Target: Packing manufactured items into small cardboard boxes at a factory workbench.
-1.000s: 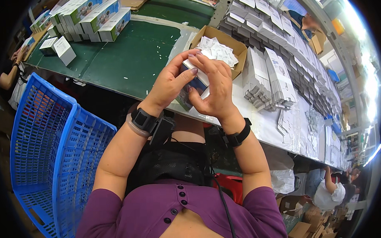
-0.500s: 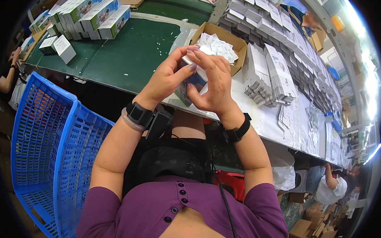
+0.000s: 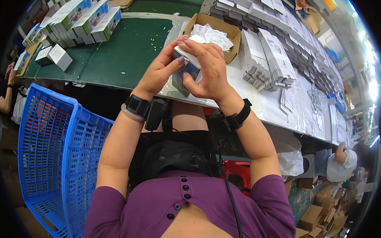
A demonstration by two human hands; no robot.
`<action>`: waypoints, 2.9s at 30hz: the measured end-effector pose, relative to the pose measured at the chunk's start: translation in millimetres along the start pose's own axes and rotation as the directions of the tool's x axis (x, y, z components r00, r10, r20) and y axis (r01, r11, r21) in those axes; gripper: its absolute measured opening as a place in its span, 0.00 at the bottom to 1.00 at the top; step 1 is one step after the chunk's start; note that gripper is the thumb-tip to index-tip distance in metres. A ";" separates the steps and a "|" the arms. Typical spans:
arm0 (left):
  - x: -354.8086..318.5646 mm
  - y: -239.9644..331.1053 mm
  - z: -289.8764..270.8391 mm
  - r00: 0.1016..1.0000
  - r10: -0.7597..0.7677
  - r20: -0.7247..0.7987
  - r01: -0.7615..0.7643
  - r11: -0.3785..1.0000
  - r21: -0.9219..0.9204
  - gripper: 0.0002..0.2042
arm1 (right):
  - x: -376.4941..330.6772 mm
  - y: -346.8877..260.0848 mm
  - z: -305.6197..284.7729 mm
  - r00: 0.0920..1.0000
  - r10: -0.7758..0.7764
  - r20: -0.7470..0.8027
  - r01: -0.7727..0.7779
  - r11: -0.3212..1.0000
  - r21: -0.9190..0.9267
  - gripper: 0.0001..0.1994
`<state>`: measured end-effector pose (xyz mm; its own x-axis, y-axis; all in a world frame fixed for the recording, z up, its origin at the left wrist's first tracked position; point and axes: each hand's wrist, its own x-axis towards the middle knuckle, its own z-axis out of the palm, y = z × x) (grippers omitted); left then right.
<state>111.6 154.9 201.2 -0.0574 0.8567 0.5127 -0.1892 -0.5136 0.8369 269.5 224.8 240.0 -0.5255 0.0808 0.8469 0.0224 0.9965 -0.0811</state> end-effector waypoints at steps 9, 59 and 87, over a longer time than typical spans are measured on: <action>-2.4 2.5 19.1 0.998 -0.018 -0.052 0.005 0.972 -0.237 0.30 | -2.8 2.3 -1.3 1.000 0.022 0.009 -0.023 0.999 0.023 0.34; 2.7 2.2 26.7 0.966 -0.113 -0.232 0.060 0.973 -0.224 0.24 | -2.3 1.1 -0.5 0.996 0.048 -0.080 -0.043 0.998 0.055 0.27; 1.1 -2.1 20.5 0.983 -0.031 -0.179 0.029 0.999 -0.014 0.23 | -2.1 -1.0 0.1 0.993 0.041 -0.107 -0.039 0.999 0.027 0.28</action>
<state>132.0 155.9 204.0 -0.2264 0.8671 0.4436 -0.2040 -0.4876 0.8489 270.5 223.7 238.2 -0.4306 0.1240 0.8940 0.0201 0.9916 -0.1279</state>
